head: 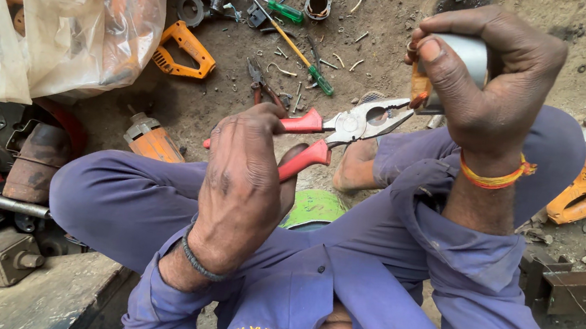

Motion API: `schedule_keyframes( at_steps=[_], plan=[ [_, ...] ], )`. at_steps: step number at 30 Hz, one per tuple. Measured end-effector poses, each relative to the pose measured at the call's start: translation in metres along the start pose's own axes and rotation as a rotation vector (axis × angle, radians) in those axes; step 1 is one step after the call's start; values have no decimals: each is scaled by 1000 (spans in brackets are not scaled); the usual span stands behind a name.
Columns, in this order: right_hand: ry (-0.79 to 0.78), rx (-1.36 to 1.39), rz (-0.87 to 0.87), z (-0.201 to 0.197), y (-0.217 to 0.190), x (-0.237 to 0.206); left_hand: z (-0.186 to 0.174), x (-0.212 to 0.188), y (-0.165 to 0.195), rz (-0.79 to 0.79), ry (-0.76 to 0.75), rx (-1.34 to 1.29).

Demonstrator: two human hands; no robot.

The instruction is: The person sits on the workshop floor and uses a screwdriver to work on an orange motor housing, then uses pliers to pull and strip copper windings out of a motor stator, handling the wire and metal laminations by hand.

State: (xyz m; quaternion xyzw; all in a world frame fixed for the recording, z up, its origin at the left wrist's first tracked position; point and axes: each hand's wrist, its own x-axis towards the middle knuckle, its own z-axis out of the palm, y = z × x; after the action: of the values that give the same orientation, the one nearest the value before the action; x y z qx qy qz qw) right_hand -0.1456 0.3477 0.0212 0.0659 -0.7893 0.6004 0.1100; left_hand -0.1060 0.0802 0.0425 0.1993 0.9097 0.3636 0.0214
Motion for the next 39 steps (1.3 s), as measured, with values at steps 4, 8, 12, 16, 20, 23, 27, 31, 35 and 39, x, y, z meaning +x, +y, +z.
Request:
schedule_keyframes(
  at_steps=[4,8,12,16,20,23,27,31,35,39],
  plan=[
    [3,-33,50,4,-4,-1,9,6,-2,-44,19,18],
    [-36,6,88,6,-5,-1,14,2,-3,-45,14,-70],
    [50,54,111,4,-5,2,12,-1,-15,-84,-99,-186],
    [89,116,130,-2,-3,5,31,12,-38,-498,-459,-637],
    [158,308,307,-9,0,6,81,27,-64,-942,-506,-1169],
    [177,340,324,-13,1,6,100,22,-76,-932,-376,-1456],
    [179,345,271,-17,2,5,86,12,-67,-362,-421,-1287],
    [240,206,251,-17,3,3,59,3,-36,44,-189,-570],
    [223,152,163,-13,4,2,48,3,-21,143,-64,-220],
    [171,151,86,-7,5,3,43,4,-20,153,-49,-71]
  ],
)
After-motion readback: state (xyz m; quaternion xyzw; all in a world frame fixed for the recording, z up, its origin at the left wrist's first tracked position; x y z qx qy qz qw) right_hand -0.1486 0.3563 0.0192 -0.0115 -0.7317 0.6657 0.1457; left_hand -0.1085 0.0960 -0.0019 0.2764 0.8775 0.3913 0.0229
